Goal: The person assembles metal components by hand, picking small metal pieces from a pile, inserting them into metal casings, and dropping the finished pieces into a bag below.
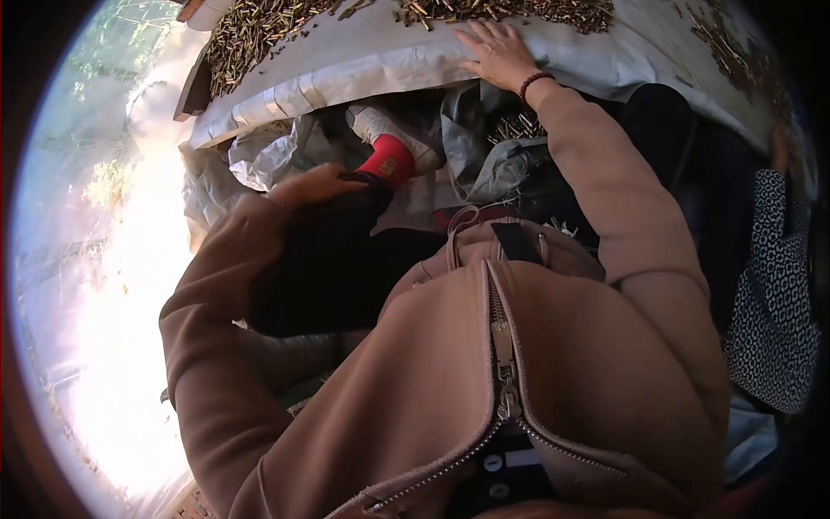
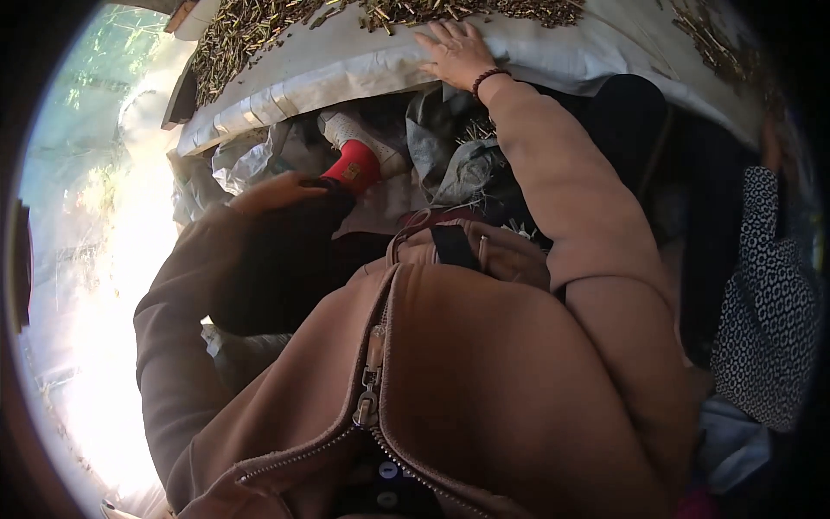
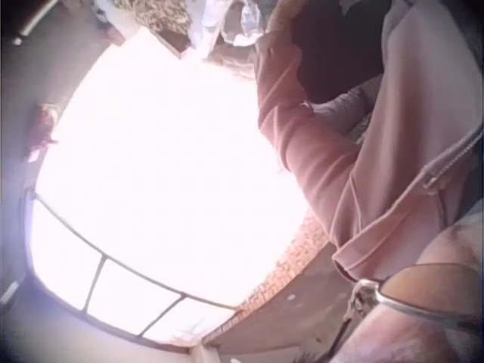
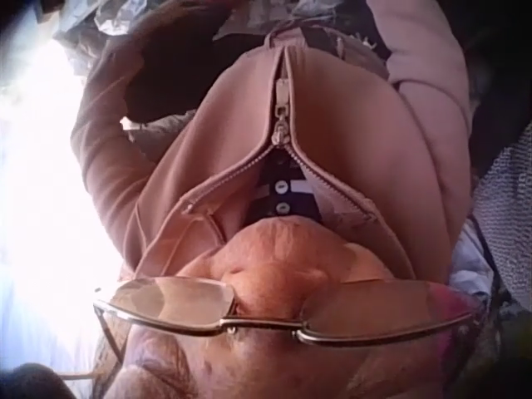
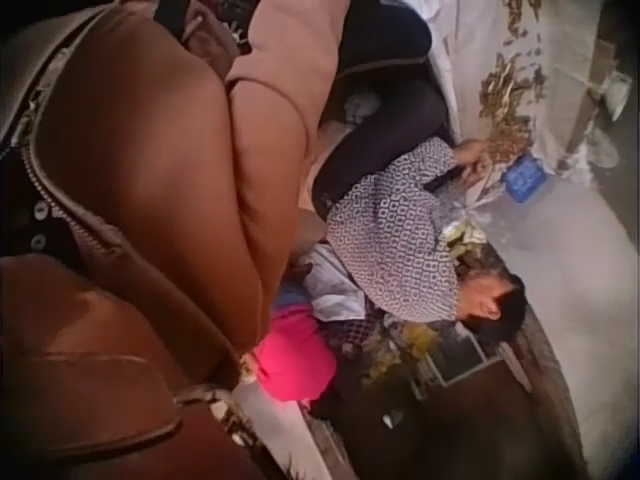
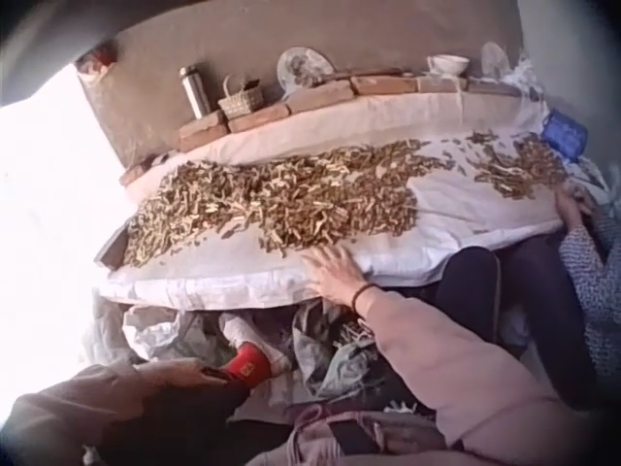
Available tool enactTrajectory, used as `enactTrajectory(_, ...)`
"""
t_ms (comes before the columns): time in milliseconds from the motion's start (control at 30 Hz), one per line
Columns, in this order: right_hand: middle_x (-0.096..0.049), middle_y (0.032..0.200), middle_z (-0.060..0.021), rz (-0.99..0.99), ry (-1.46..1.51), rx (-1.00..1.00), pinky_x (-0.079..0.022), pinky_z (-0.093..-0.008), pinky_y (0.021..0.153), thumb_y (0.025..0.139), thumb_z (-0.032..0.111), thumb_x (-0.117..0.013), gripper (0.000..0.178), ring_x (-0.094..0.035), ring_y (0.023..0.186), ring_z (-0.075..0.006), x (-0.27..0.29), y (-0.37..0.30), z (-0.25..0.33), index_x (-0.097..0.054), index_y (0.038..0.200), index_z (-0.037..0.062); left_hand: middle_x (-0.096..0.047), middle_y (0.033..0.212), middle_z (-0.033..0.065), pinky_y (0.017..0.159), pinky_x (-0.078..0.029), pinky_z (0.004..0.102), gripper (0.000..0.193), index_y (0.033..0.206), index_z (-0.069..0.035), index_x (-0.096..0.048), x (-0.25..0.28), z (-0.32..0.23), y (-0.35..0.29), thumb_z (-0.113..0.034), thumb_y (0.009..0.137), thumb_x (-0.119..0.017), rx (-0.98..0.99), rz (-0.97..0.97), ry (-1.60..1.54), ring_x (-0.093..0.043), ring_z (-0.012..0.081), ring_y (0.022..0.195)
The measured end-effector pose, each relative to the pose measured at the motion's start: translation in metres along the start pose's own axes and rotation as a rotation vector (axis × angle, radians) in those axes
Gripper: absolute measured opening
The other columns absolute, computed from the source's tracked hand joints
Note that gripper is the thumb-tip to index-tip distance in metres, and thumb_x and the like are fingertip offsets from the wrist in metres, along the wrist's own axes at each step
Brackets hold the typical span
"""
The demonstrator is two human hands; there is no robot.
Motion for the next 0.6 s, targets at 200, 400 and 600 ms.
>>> enactTrajectory(200,-0.034,0.135,-0.0064,-0.013,0.018,-0.033,-0.022,-0.0416,0.100,0.083,0.046,-0.048,0.056,-0.030,0.125,-0.0223,0.005,-0.002,-0.015,-0.036,0.132,0.0219,-0.064,0.084,0.0169,0.072,-0.046,0.0338,0.037,0.092,-0.002,-0.063,0.071,-0.073,0.039,-0.036,0.080,-0.058,-0.181,-0.043,0.285,-0.062,0.0255,0.079)
enactTrajectory(400,-0.033,0.134,-0.0108,0.064,0.112,-0.017,-0.019,-0.0435,0.103,0.081,0.045,-0.052,0.060,-0.028,0.126,-0.0262,0.007,-0.003,0.002,-0.034,0.132,0.0191,-0.064,0.086,0.0148,0.071,-0.048,0.0343,0.029,0.093,-0.002,-0.063,0.124,-0.161,0.013,-0.027,0.079,-0.060,-0.569,-0.507,0.139,-0.062,0.0256,0.079)
enactTrajectory(600,-0.037,0.129,-0.0085,-0.042,0.145,-0.031,-0.018,-0.0414,0.102,0.079,0.042,-0.056,0.058,-0.032,0.121,-0.0248,0.015,-0.005,-0.004,-0.039,0.128,0.0180,-0.065,0.086,0.0136,0.070,-0.049,0.0313,0.024,0.095,-0.001,-0.062,0.167,-0.176,0.018,-0.019,0.078,-0.062,-0.605,-0.670,-0.131,-0.063,0.0234,0.079)
Point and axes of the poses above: each hand's wrist, its own y-axis towards the middle knuckle, its own x-axis out of the back of the hand, z = x × y, the point moved 8 cm from there along y, towards the middle knuckle
